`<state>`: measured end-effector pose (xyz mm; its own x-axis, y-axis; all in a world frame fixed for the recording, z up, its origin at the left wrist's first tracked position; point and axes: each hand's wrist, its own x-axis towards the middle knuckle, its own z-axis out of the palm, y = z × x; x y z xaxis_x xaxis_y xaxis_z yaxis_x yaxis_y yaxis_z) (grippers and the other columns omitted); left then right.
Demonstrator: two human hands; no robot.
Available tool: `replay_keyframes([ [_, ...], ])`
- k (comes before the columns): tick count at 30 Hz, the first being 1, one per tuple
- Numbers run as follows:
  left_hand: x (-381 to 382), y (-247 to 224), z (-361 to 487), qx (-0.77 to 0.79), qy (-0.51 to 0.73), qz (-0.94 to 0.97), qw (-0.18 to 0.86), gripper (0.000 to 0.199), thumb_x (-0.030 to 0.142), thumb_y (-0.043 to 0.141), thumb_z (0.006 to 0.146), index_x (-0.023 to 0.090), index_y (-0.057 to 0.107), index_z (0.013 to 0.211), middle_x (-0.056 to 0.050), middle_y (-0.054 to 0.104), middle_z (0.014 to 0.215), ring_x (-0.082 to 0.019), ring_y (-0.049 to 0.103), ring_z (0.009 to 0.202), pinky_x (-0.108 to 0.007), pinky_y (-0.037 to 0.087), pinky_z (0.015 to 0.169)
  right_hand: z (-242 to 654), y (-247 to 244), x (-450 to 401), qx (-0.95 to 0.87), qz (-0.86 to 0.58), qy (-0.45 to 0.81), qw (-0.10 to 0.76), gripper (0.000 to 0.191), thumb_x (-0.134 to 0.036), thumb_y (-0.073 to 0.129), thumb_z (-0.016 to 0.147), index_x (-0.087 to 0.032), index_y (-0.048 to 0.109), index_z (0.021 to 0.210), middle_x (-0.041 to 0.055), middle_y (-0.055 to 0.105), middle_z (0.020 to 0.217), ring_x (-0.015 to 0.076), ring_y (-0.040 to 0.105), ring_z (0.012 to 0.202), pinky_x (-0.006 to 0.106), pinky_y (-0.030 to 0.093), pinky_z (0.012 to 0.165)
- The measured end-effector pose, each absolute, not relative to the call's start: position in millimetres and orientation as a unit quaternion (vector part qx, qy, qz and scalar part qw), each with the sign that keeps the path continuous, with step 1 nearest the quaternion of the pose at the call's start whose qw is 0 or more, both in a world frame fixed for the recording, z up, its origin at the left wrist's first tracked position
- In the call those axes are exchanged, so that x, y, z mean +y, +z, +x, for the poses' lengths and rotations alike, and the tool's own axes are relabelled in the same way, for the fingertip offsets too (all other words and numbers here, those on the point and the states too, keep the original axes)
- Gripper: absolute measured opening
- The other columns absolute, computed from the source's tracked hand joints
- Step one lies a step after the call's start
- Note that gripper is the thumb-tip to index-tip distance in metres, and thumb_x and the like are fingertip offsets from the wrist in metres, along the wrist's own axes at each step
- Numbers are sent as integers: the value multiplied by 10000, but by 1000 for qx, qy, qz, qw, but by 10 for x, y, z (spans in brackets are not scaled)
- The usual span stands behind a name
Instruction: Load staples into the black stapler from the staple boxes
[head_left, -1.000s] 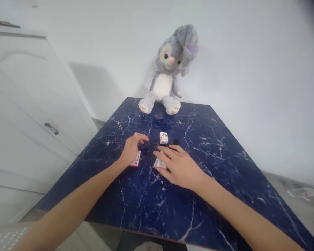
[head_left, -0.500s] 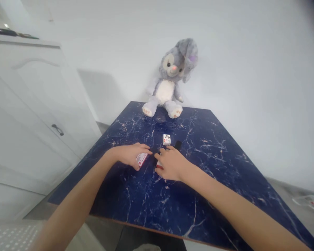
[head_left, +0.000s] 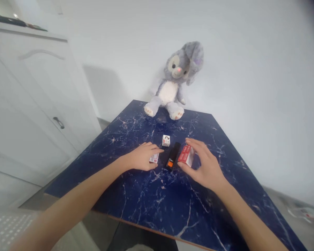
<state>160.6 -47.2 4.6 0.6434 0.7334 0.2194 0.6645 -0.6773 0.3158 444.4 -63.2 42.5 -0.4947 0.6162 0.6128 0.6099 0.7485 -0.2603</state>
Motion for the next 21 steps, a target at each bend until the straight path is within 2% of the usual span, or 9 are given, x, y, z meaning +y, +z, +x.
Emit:
replay_keyframes([
  [2,-488,-7,1666,363,169,910,109,592,250,671,775,257,584,1361,-94,600,1365,-315,533,1222,-472,360,1086,4602,264,-556,-848,-383,10,367,662,-446,705,842,-219,451,1411,152,559,1378,320,560,1259,519,489,1040],
  [4,-491,-47,1699,352,182,912,108,594,194,651,766,260,592,1353,-89,558,1431,-317,482,1300,-476,341,1119,4692,112,-501,-851,-410,50,323,672,-442,678,864,-212,415,1439,150,572,1352,309,589,1222,510,495,1033],
  [7,-474,-96,1722,387,222,890,95,584,217,638,803,245,566,1381,-109,494,1487,-320,460,1330,-492,340,1141,4700,-31,-489,-874,-393,118,261,712,-398,674,861,-233,366,1481,142,531,1407,299,551,1276,495,460,1077],
  [12,-411,-159,1762,455,250,851,80,637,216,579,875,224,429,1494,-152,395,1545,-326,405,1400,-524,309,1174,4580,-56,-568,-870,-393,170,246,880,-420,735,796,-242,292,1535,151,504,1425,301,515,1304,483,445,1083],
  [16,-313,-157,1865,487,242,836,74,539,255,545,929,265,477,1463,-143,355,1578,-347,403,1403,-589,296,1159,4553,-43,-596,-862,-421,161,230,950,-388,735,778,-268,223,1570,148,499,1426,311,531,1285,500,442,1069],
  [18,-237,-135,1942,475,242,843,71,465,298,554,941,274,543,1405,-128,402,1556,-333,460,1354,-571,339,1134,4563,-48,-595,-854,-440,165,222,974,-372,722,783,-256,180,1584,145,562,1342,306,581,1217,501,467,1032],
  [21,-155,-95,2041,420,255,867,82,349,237,553,934,253,645,1270,-100,574,1398,-267,564,1243,-460,416,1096,4589,-35,-592,-840,-460,178,225,980,-375,720,783,-240,173,1585,132,619,1256,294,627,1139,486,494,992],
])
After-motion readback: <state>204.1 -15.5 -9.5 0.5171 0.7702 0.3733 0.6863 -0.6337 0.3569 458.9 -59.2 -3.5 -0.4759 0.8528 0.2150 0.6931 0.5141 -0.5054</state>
